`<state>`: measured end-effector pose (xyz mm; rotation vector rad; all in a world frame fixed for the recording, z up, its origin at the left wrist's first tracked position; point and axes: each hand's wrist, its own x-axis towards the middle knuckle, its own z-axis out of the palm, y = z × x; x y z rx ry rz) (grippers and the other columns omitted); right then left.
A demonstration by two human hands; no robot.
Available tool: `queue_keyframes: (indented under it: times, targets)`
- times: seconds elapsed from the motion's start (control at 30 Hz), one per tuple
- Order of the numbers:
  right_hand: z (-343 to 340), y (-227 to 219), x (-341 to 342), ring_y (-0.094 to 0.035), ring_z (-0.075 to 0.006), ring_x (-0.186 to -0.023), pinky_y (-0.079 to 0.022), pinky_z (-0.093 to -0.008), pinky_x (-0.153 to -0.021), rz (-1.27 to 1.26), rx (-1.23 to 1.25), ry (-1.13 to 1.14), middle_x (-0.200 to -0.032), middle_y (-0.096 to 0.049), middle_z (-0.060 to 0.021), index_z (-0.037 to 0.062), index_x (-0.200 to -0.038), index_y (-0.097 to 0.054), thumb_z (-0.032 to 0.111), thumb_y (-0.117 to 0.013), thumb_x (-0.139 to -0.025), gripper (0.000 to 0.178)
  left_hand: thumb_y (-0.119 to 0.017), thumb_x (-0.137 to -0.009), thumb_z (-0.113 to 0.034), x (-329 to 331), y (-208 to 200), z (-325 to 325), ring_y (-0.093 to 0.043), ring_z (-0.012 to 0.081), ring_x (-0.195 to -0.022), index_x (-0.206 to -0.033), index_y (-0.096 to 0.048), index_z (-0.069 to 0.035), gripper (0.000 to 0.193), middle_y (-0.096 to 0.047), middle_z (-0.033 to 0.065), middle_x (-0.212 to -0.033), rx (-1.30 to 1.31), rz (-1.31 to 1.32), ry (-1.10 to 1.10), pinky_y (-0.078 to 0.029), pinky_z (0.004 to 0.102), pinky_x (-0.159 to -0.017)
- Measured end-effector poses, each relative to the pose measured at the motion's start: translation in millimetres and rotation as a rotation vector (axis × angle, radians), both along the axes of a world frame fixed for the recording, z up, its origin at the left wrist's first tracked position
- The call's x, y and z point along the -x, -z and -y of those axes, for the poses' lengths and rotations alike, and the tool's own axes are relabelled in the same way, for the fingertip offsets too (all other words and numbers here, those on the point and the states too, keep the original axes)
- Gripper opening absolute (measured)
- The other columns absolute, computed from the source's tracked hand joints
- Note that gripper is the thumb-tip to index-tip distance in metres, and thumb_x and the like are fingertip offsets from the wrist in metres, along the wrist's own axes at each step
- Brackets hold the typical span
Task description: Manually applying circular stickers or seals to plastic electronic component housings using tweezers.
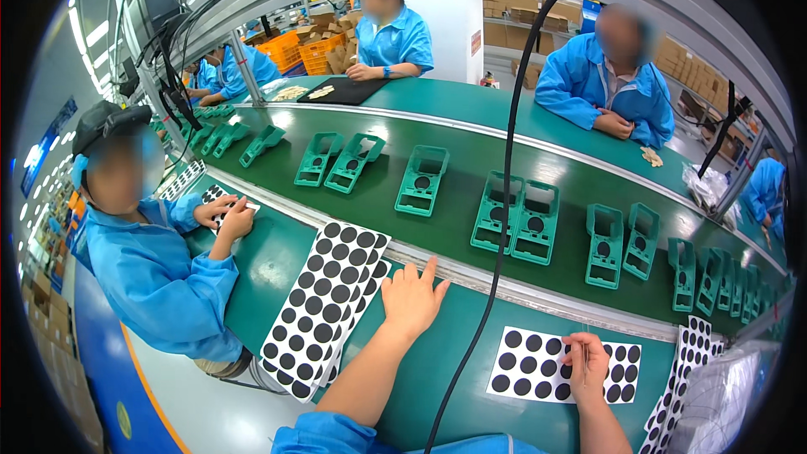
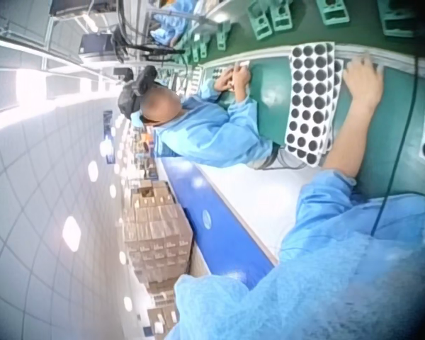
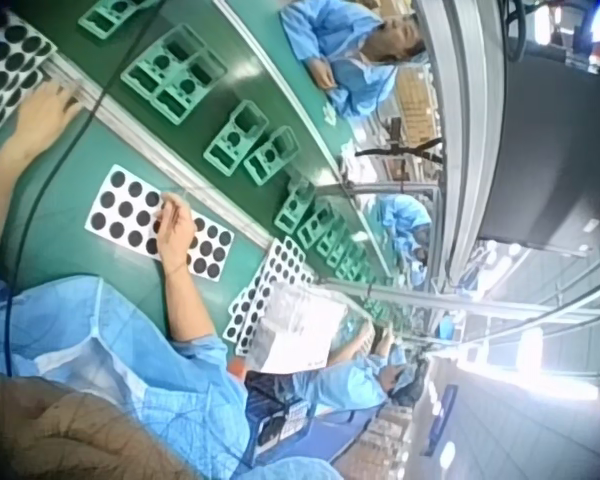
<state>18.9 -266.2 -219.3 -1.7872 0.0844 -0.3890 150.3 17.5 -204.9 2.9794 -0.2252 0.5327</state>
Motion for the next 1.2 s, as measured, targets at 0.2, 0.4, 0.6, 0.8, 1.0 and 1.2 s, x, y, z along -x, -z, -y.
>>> queue_keyframes:
  times: [0.2, 0.4, 0.6, 0.8, 1.0, 1.2]
  targets:
    - [-2, -2, -3, -0.053, -0.0069, -0.058, -0.044, -0.0183, -0.054, 0.004, 0.027, -0.006, -0.084, -0.062, -0.0068, 0.0024, -0.096, -0.053, 0.008, -0.047, -0.091, 0.01, -0.05, -0.085, -0.045, -4, -2, -3, -0.052, 0.0238, -0.077, -0.124, -0.051, -0.015, 0.049, -0.052, 0.0086, -0.084, 0.007, -0.045, -0.001, -0.038, 0.0407, -0.067]
    - [-4, 0, 0, -0.055, -0.0079, -0.057, -0.045, -0.0187, -0.053, -0.001, -0.027, 0.045, -0.079, -0.061, -0.006, 0.0005, -0.091, -0.054, 0.004, -0.047, -0.09, 0.008, -0.053, -0.084, -0.04, -6, -1, -6, -0.057, 0.0298, -0.073, -0.124, -0.05, -0.01, 0.05, -0.057, 0.0135, -0.079, 0.178, 0.057, -0.008, -0.044, 0.041, -0.061]
    - [0, 6, 1, -0.052, -0.0072, -0.054, -0.042, -0.0184, -0.051, 0.002, -0.043, 0.034, -0.079, -0.059, -0.0066, 0.0003, -0.092, -0.054, 0.006, -0.045, -0.092, 0.011, -0.056, -0.081, -0.034, -9, 3, -11, -0.06, 0.0304, -0.07, -0.105, -0.061, -0.005, 0.037, -0.06, 0.0127, -0.081, 0.226, 0.068, 0.055, -0.047, 0.0414, -0.061]
    - [-3, 2, -2, -0.051, -0.0066, -0.054, -0.039, -0.0175, -0.05, -0.001, 0.012, 0.017, -0.079, -0.059, -0.006, 0.0008, -0.094, -0.053, 0.012, -0.042, -0.093, 0.015, -0.058, -0.081, -0.03, -10, 1, -15, -0.06, 0.0275, -0.068, -0.108, -0.059, -0.004, 0.038, -0.062, 0.0114, -0.078, 0.294, 0.094, -0.006, -0.046, 0.0379, -0.061]
    - [-1, -2, 1, -0.05, -0.0081, -0.059, -0.042, -0.0191, -0.055, -0.061, 0.024, 0.013, -0.084, -0.061, -0.0056, 0.0017, -0.1, -0.054, 0.007, -0.046, -0.091, 0.014, -0.061, -0.081, -0.022, -13, 0, -14, -0.055, 0.0186, -0.058, -0.081, -0.065, -0.005, 0.017, -0.058, 0.007, -0.07, 0.722, -0.023, 0.133, -0.044, 0.0299, -0.054]
    - [-5, -13, 4, -0.054, -0.0111, -0.063, -0.046, -0.0225, -0.059, -0.109, 0.084, 0.031, -0.083, -0.061, -0.0055, 0.0039, -0.099, -0.058, 0.006, -0.046, -0.089, 0.015, -0.06, -0.082, -0.016, -5, -6, -7, -0.042, 0.0165, -0.048, -0.066, -0.053, 0.0, 0.024, -0.047, 0.007, -0.058, 0.908, 0.024, 0.305, -0.036, 0.0301, -0.048]
